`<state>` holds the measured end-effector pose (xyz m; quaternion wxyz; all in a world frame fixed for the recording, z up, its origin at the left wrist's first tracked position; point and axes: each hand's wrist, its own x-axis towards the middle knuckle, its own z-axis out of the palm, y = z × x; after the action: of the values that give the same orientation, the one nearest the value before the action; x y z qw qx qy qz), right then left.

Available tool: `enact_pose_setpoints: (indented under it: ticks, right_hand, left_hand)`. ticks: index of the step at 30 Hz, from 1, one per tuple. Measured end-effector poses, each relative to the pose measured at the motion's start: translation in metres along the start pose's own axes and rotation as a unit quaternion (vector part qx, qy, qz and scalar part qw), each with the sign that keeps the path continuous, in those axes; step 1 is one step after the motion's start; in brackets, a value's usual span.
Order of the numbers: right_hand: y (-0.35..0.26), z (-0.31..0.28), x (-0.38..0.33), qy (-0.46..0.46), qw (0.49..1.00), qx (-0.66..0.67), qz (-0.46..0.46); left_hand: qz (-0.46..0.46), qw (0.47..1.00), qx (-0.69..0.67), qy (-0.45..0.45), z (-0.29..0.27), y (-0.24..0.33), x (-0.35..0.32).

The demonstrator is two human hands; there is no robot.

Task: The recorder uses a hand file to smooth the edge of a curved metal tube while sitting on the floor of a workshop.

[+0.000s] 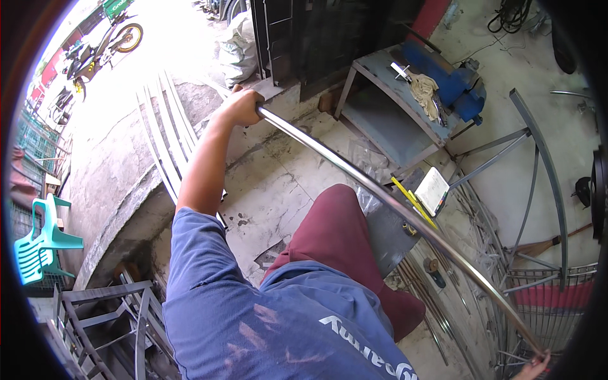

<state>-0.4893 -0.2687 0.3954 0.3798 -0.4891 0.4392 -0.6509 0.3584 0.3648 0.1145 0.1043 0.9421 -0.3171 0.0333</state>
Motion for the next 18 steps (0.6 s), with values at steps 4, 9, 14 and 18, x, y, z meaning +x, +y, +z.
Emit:
enact_pose_setpoints:
  ticks: [4, 9, 14, 18]
  right_hand:
    - [0.136, 0.021, -0.096, 0.009, 0.980, -0.097, 0.174]
    - [0.298, 0.033, -0.223, -0.025, 0.951, -0.030, 0.306]
    - [0.310, 0.124, -0.342, -0.133, 0.896, 0.025, 0.423]
    - [0.316, 0.093, -0.290, 0.047, 0.946, -0.025, 0.321]
  left_hand:
    - [0.047, 0.988, 0.059, -0.135, 0.042, -0.027, 0.001]
    - [0.062, 0.975, 0.060, -0.205, 0.097, -0.007, 0.014]
    - [-0.003, 0.951, 0.135, -0.276, 0.114, 0.004, 0.012]
    - [0.003, 0.927, 0.207, -0.313, 0.137, -0.032, 0.018]
